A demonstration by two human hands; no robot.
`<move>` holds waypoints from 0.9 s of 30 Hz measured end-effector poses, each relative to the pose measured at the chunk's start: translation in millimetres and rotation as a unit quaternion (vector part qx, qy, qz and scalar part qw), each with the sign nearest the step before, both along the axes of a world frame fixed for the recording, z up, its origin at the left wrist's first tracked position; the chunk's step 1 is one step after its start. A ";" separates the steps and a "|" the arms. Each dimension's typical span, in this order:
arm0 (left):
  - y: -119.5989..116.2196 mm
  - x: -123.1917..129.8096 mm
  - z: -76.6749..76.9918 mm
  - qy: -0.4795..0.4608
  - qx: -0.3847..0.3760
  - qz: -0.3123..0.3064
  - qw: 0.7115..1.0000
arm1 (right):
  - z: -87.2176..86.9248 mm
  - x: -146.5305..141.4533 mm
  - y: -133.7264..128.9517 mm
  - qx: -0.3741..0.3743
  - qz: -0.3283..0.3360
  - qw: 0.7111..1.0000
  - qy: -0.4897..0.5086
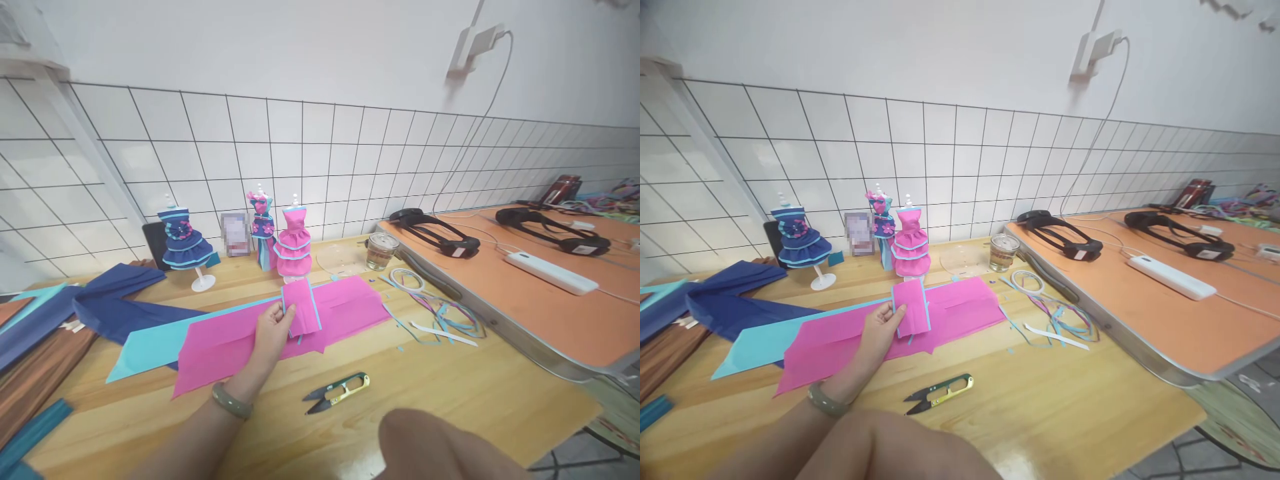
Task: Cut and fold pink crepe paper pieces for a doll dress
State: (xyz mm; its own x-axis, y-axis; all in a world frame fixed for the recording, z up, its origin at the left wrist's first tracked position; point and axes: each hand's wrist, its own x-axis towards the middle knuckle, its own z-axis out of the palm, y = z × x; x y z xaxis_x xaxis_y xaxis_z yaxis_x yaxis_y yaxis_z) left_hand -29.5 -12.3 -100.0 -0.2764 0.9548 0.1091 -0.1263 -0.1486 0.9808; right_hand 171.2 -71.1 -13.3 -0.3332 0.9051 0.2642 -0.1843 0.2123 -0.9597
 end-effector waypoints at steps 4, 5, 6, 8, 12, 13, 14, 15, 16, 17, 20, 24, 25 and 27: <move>0.2 0.1 -1.3 -0.001 -0.003 -0.001 1.000 | -2.6 -15.8 44.2 -0.006 -0.026 1.000 -0.004; 0.4 -0.1 -2.6 0.001 -0.002 -0.001 1.000 | -3.2 -17.9 50.7 -0.006 -0.030 1.000 -0.003; 0.8 -0.3 -4.1 0.003 0.001 -0.002 1.000 | -4.7 -19.3 56.3 -0.006 -0.033 0.999 -0.001; 1.5 -0.3 -7.1 0.005 0.003 -0.011 1.000 | -11.6 -20.2 67.2 -0.006 -0.045 0.999 0.006; 1.2 1.7 -9.9 0.008 0.000 -0.020 1.000 | -40.2 -17.7 89.2 -0.037 -0.100 0.994 0.018; 0.6 2.6 -9.8 0.011 -0.002 -0.020 1.000 | -47.9 -16.9 93.3 -0.058 -0.102 0.993 0.011; -0.2 3.7 -9.4 0.013 -0.005 -0.019 1.000 | -54.8 -16.3 96.3 -0.072 -0.095 0.993 0.007; -1.2 4.9 -8.8 0.017 -0.007 -0.019 1.000 | -60.5 -15.8 98.1 -0.085 -0.083 0.993 0.005; -2.3 6.2 -8.0 0.021 -0.011 -0.021 0.999 | -64.9 -15.7 98.7 -0.096 -0.066 0.993 0.006; -3.6 7.5 -7.0 0.027 -0.016 -0.024 0.999 | -68.1 -16.0 98.4 -0.104 -0.048 0.993 0.012; -7.4 11.1 -3.8 0.044 -0.027 -0.048 0.998 | -70.9 -18.4 93.6 -0.126 0.002 0.991 0.034; -11.6 13.5 -0.6 0.050 -0.023 -0.099 0.994 | -66.1 -22.5 86.4 -0.138 0.046 0.989 0.041; -12.4 13.8 0.0 0.050 -0.022 -0.112 0.992 | -64.7 -23.1 85.1 -0.138 0.048 0.988 0.042; -14.0 14.5 1.3 0.051 -0.022 -0.135 0.989 | -62.9 -23.3 83.5 -0.135 0.039 0.989 0.038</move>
State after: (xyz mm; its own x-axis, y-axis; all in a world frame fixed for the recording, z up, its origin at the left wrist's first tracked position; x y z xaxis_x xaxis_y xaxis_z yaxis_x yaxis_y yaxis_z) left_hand -15.0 -26.3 -98.7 -0.0011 0.9968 0.0797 -0.0564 -0.0797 0.9952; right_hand 147.9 12.4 -76.2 -0.3936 0.9183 0.0425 -0.2632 -0.0683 -0.9623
